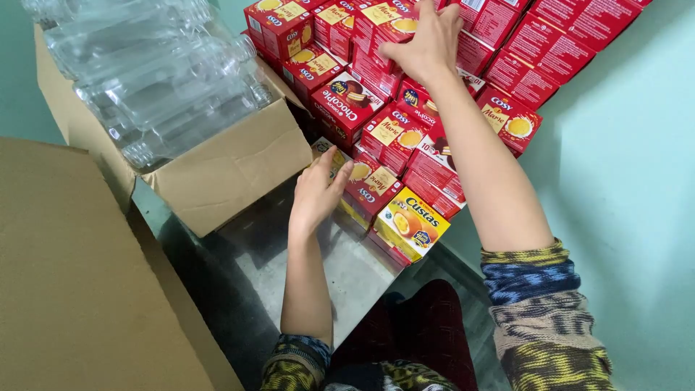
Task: The person repeatedly picks small snack boxes from a large pile and places them into a cardboard box. They handle both red and yellow boxes, arranging them in rows inside the container.
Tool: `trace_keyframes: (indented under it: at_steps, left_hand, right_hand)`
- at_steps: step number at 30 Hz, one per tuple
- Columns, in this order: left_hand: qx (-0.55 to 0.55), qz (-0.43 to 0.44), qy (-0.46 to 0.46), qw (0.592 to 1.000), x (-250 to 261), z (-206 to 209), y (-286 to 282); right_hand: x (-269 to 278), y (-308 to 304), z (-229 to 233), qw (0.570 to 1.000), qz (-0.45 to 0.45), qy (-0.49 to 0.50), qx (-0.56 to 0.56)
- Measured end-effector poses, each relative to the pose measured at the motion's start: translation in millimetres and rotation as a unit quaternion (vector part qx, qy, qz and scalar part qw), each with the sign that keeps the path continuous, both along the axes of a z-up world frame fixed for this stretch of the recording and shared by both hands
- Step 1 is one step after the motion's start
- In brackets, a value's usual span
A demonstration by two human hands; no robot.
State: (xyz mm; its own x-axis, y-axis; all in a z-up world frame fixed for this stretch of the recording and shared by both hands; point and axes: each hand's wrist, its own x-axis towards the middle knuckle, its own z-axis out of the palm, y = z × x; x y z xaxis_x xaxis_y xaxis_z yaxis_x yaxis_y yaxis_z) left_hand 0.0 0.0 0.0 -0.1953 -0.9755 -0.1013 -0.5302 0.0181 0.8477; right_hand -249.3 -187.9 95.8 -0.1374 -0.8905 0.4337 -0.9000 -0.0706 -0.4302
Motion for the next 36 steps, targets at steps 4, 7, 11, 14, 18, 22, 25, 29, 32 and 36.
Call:
trace_keyframes:
  at_steps: [4,7,11,14,18,22,25,29,32,36]
  left_hand:
    - [-0.030,0.031,0.030,0.999,-1,-1,0]
    - [-0.010,0.047,0.077,0.996,-3,6,2]
    - [-0.075,0.095,0.115,0.986,-9,-8,-2]
    - [-0.111,0.116,0.259,0.952,-11,-27,-8]
    - [-0.092,0.137,0.375,0.912,-7,-14,-2]
    - [-0.081,0.140,0.139,0.977,6,8,9]
    - [-0.050,0.146,0.000,0.988,13,-6,1]
    - [-0.050,0.176,-0.031,0.983,26,-8,-4]
    - [-0.072,0.211,-0.002,0.975,39,-14,-8]
    - [-0.109,0.226,0.071,0.965,53,-21,-12]
  right_hand:
    - [22,32,16,0.999,-0.013,-0.042,0.008]
    - [40,71,31,1.000,0.019,0.013,-0.005]
    - [58,124,35,0.992,0.079,0.096,0.002]
    - [65,152,28,0.986,0.097,0.110,0.073]
    - [67,173,2,0.986,0.115,0.057,0.106]
    - [69,171,-24,0.983,0.114,0.071,0.124]
    - [76,167,-39,0.982,0.115,0.085,0.122]
    - [89,165,-37,0.976,0.140,0.080,0.147]
    - [104,162,-47,0.970,0.155,0.074,0.174]
    - [126,161,-63,0.971,0.156,0.079,0.166]
